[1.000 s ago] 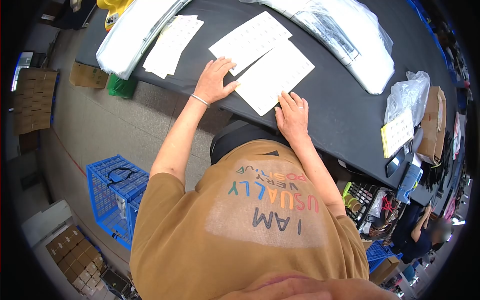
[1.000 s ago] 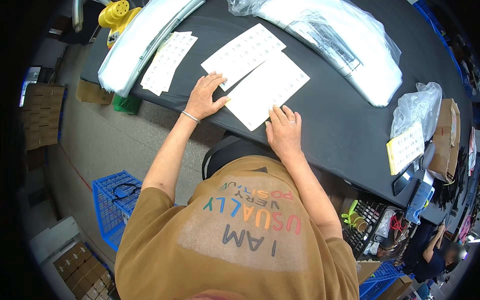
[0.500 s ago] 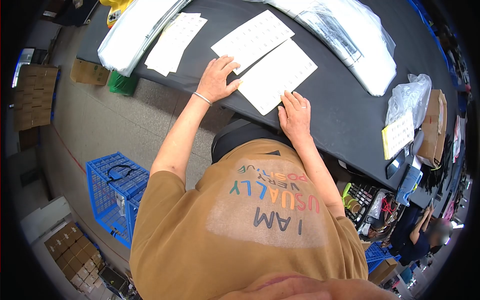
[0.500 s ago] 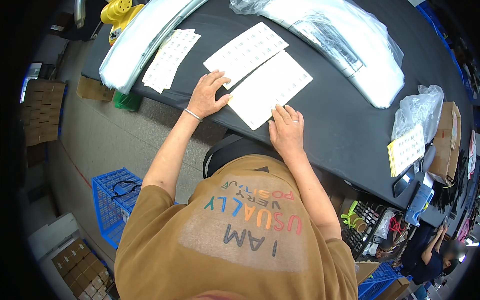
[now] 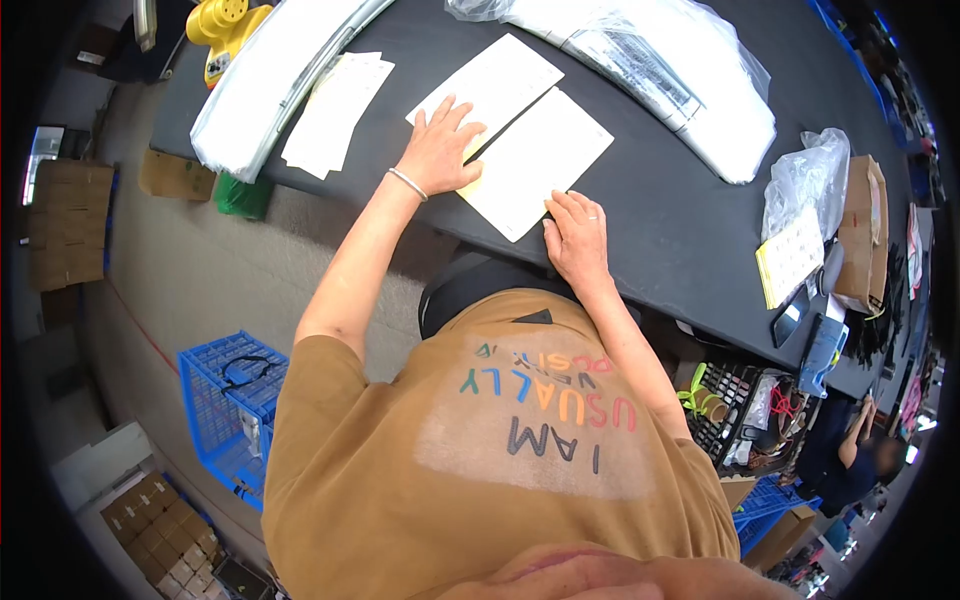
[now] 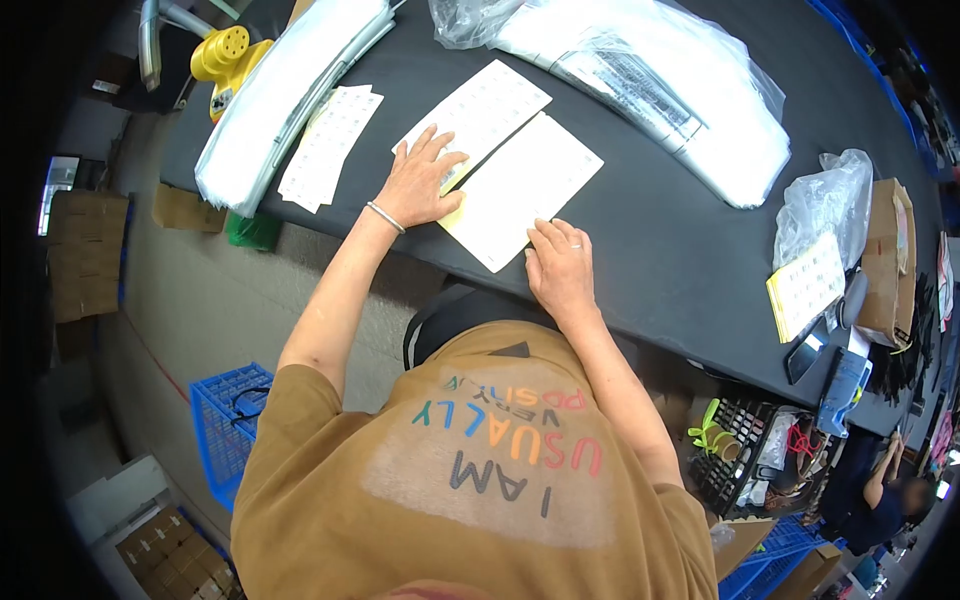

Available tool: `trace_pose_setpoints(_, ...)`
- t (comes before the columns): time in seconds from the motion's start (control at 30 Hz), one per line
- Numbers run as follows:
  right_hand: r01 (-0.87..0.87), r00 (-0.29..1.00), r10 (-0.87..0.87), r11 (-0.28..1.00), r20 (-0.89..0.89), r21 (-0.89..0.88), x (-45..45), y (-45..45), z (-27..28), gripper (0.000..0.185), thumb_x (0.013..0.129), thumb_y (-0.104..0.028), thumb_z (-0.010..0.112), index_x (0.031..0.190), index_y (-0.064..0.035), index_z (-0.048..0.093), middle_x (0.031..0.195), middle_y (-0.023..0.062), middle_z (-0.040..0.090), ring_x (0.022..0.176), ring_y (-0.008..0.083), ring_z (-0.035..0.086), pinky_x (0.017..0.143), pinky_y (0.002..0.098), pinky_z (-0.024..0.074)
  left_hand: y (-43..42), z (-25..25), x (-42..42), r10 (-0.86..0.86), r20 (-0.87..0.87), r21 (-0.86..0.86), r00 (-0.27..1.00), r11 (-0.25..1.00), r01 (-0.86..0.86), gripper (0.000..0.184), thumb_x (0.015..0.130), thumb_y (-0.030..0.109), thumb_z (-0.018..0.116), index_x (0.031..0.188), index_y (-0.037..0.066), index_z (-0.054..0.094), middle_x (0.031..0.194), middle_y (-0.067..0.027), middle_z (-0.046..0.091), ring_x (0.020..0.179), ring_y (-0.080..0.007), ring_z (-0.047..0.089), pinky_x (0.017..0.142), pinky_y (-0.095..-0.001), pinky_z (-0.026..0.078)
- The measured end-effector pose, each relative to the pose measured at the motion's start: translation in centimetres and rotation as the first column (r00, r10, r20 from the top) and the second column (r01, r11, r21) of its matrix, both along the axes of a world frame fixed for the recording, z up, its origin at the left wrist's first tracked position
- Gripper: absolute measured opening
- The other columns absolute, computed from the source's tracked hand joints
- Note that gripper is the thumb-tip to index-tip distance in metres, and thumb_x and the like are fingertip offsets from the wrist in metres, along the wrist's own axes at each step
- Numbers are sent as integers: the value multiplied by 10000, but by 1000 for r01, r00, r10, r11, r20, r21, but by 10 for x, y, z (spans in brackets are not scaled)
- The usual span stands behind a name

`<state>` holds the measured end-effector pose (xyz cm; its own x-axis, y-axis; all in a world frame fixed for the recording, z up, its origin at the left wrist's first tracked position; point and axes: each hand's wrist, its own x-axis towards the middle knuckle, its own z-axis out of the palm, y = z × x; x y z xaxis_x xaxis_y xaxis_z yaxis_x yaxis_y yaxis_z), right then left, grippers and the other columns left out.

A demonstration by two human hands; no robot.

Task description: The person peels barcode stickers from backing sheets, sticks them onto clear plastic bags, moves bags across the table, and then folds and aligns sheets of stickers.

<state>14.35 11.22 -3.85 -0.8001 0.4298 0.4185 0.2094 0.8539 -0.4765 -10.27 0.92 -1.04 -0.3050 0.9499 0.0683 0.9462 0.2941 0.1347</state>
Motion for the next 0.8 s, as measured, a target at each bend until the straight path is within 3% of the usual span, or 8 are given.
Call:
trace_pose_setpoints(0.07,-15,1000,15,1000,-13,-22,0,0,1,277,759,-54,639,1030,2,642,1124,132,621,1088,305,539,936,436,396,9,0,-2,8,66,98,998,995,-15,507,744,343,677,1195,128,588,1393,-167,411,1375,-376,255,1037,-652,226)
trace_pose_setpoints(0.2,-2,1000,2,999,-19,-32,-1,0,0,275,757,-53,639,1027,0,643,1118,128,623,1081,303,541,928,435,400,38,-4,2,47,8,143,999,989,-48,471,794,379,660,1182,121,594,1403,-171,396,1380,-379,240,1034,-657,222)
trace_pose_setpoints(0.27,-3,1000,2,1000,-23,-27,0,0,0,266,756,-55,641,1016,-5,644,1108,122,625,1077,297,542,929,431,400,51,-3,6,120,7,2,993,993,-120,474,839,413,638,1210,122,587,1417,-183,379,1390,-382,221,1048,-649,205)
trace_pose_setpoints(0.4,7,999,-9,999,-40,-45,1,1,-1,258,756,-62,645,1010,-10,644,1107,116,622,1081,288,538,933,429,398,68,-8,3,127,7,-7,992,992,-127,446,838,416,632,1170,121,598,1402,-178,390,1377,-390,230,1031,-665,214)
trace_pose_setpoints(0.47,-3,999,1,999,-34,-53,0,-1,-2,253,761,-69,645,1009,-15,643,1110,109,616,1089,281,531,940,427,395,76,-12,0,103,22,170,994,980,-105,432,840,417,628,1152,119,614,1420,-183,373,1388,-386,212,1035,-669,205)
trace_pose_setpoints(0.6,-1,1000,-1,997,-31,-80,1,-1,-1,258,768,-74,642,1020,-17,641,1116,106,610,1097,278,525,956,425,386,95,-11,2,67,-7,162,998,985,-65,428,843,408,628,1160,120,615,1432,-184,358,1392,-381,204,1036,-672,205)
trace_pose_setpoints(0.67,3,999,-6,997,-33,-79,2,-2,-2,259,768,-75,642,1020,-16,641,1121,109,608,1102,278,523,960,426,383,103,-9,3,181,67,-63,981,982,-177,445,845,404,629,1184,118,601,1419,-178,367,1382,-379,220,1029,-676,211)
trace_pose_setpoints(0.8,7,998,-12,996,-56,-84,1,-1,0,273,748,-57,660,1019,-29,645,1122,99,613,1096,281,532,954,422,395,116,-7,-2,114,34,119,993,986,-117,499,842,448,626,1218,123,589,1457,-169,328,1408,-368,172,1045,-680,188)
